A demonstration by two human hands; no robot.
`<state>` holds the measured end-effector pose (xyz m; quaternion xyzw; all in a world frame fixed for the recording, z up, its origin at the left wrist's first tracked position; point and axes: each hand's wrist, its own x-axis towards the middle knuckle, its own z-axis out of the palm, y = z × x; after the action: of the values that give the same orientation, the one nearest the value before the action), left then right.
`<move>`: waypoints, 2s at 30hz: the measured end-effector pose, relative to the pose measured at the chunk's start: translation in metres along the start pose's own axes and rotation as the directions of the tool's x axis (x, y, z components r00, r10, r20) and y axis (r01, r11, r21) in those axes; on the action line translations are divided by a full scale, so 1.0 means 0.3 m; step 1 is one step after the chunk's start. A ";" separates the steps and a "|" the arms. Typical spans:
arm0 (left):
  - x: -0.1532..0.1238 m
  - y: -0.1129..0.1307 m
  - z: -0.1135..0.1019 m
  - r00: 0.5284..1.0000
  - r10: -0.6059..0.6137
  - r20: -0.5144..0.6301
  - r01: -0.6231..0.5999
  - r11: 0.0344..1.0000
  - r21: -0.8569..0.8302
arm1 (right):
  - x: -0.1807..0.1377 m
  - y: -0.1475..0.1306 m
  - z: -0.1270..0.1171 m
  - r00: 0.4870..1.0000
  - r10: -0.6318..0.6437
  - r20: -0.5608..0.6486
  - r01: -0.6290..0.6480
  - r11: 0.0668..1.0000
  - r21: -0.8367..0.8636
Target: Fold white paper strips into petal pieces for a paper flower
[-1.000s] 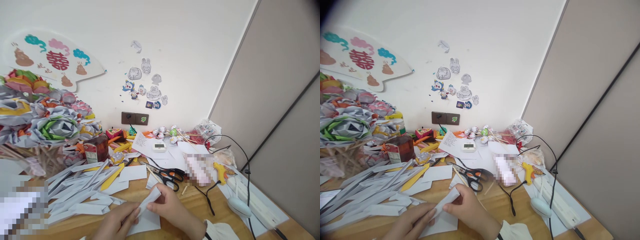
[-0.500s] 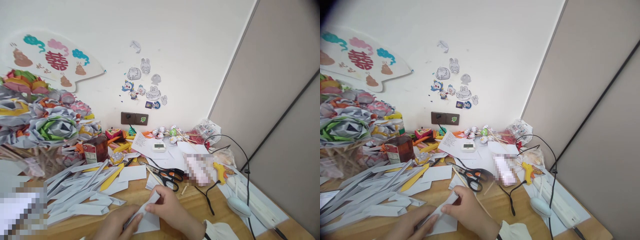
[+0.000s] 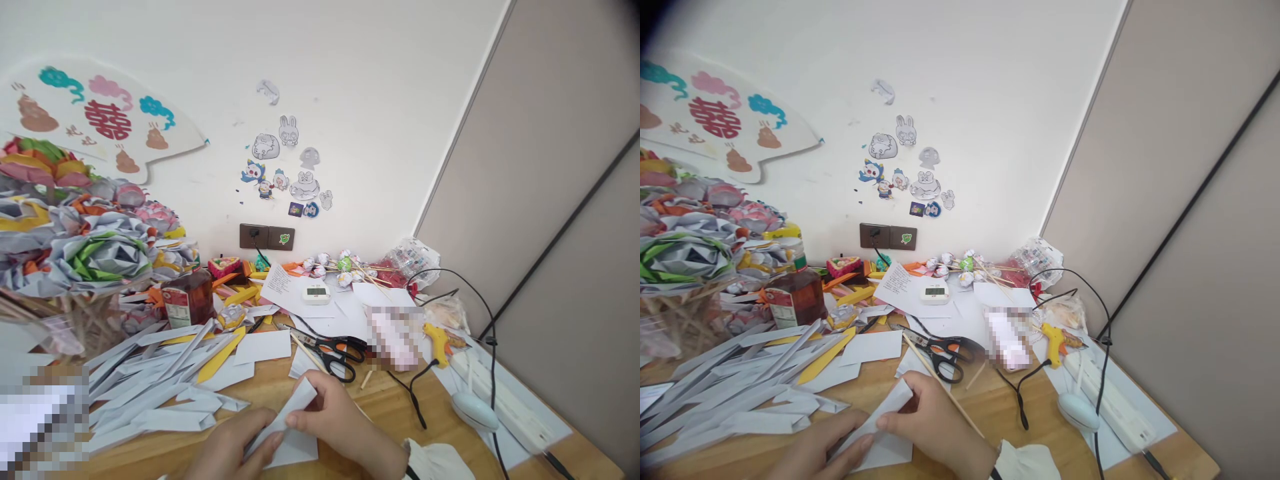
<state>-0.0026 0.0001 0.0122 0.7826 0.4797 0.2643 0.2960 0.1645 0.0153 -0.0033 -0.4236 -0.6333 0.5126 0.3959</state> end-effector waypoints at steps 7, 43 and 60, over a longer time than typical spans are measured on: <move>0.003 -0.014 0.006 0.998 -0.053 0.029 0.054 0.997 -0.057 | 0.008 0.000 -0.016 0.993 -0.067 -0.100 0.069 0.997 0.025; 0.013 -0.058 0.007 0.983 -0.151 -0.107 0.110 0.941 -0.320 | 0.012 0.002 -0.021 0.972 0.013 -0.236 0.036 0.978 0.205; 0.010 -0.055 0.001 0.977 -0.181 -0.115 0.130 0.927 -0.352 | 0.017 -0.001 -0.020 0.965 0.033 -0.260 0.044 0.957 0.286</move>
<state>-0.0110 0.0087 0.0007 0.6571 0.5074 0.3758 0.4118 0.1684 0.0219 -0.0016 -0.4236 -0.4948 0.5379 0.5352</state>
